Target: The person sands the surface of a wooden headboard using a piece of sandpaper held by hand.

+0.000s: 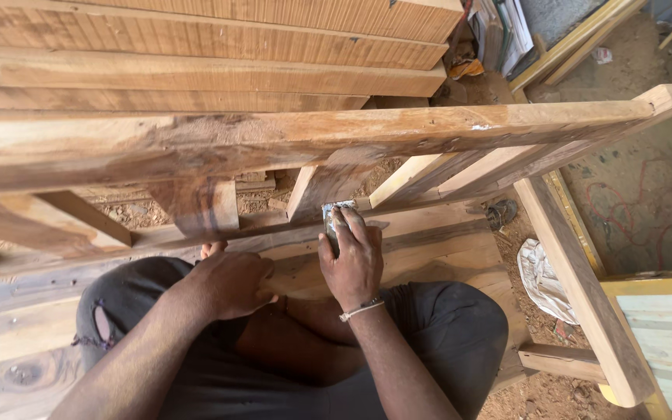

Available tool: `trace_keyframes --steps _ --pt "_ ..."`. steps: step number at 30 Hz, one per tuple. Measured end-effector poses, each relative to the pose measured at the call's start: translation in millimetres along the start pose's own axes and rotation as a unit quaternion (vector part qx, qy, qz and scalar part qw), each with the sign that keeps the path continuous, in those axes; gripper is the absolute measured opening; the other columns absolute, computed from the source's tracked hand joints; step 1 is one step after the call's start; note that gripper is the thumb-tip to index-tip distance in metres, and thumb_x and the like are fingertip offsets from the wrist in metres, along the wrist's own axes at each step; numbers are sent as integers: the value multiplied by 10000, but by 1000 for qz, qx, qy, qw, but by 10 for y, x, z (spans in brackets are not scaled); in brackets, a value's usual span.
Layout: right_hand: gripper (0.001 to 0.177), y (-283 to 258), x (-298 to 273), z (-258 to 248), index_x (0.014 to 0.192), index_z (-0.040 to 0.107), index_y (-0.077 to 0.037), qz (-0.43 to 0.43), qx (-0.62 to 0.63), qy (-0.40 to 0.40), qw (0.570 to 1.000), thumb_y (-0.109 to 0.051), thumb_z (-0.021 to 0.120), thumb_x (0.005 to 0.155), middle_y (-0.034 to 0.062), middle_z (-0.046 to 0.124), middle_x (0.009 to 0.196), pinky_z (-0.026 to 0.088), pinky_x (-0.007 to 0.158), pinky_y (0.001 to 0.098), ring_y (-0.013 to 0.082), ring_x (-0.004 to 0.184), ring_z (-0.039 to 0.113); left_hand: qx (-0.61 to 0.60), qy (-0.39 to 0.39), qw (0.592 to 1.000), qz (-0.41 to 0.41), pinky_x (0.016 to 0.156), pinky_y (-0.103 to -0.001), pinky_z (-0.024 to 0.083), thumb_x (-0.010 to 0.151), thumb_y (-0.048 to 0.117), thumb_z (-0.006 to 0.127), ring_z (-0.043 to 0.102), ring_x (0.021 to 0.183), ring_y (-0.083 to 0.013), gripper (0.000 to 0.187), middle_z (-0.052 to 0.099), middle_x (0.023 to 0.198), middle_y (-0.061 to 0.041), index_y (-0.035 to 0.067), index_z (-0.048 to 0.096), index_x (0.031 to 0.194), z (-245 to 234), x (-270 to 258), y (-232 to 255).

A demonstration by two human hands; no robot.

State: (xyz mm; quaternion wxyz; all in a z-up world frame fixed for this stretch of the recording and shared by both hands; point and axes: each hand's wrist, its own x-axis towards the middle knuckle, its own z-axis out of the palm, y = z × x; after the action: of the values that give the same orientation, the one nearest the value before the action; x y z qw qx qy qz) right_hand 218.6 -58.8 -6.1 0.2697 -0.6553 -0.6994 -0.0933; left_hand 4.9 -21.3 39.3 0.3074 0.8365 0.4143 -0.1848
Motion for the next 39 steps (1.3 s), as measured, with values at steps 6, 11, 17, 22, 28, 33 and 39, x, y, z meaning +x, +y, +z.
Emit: trace_keyframes --steps 6,11,17,22,28,33,39 --pt "365 234 -219 257 1238 736 -47 95 232 -92 964 -227 713 922 94 727 1220 614 913 367 230 1084 737 9 -2 1000 3 1223 -533 263 970 499 609 616 1215 -242 396 680 1171 -53 182 611 1207 80 44 -42" --pt "611 306 -51 -154 1420 531 2 182 792 -167 558 -377 683 965 201 652 1289 604 751 392 296 1031 680 -2 10 1000 -1 1166 -515 361 934 520 650 606 1236 -241 434 662 1193 -44 178 625 1200 121 22 -85" --pt "587 247 184 -166 1420 508 45 124 800 -46 586 -397 660 1064 222 628 1265 583 853 394 308 1112 661 -3 -22 1000 -17 1213 -542 313 967 536 617 620 1228 -225 441 673 1182 -38 179 621 1225 49 16 -21" --pt "493 164 119 0 1449 583 -42 -3 580 71 812 -310 650 1040 146 596 1399 590 907 379 253 1137 653 5 -11 1000 -2 1223 -564 271 962 533 630 597 1250 -227 464 654 1198 -55 171 597 1250 16 -12 -62" --pt "468 65 249 -9 1322 666 -26 -171 97 135 971 -76 799 876 67 503 1474 534 1000 453 310 1207 556 7 -17 1000 -1 1235 -560 269 968 529 614 622 1224 -226 463 667 1196 -51 177 595 1268 -30 -19 -51" --pt "474 -17 276 54 1325 675 11 -172 31 141 975 -97 832 891 70 469 1517 532 990 450 329 1187 554 6 -5 1000 14 1235 -586 237 968 508 619 623 1223 -225 454 667 1199 -48 174 591 1274 -4 -23 -79" --pt "502 -108 104 -98 1257 701 40 -76 -5 5 997 -171 812 816 145 580 1362 558 904 450 341 1113 600 -5 5 1000 21 1198 -507 364 980 498 604 660 1189 -247 421 699 1162 -68 156 634 1223 33 -72 -72"
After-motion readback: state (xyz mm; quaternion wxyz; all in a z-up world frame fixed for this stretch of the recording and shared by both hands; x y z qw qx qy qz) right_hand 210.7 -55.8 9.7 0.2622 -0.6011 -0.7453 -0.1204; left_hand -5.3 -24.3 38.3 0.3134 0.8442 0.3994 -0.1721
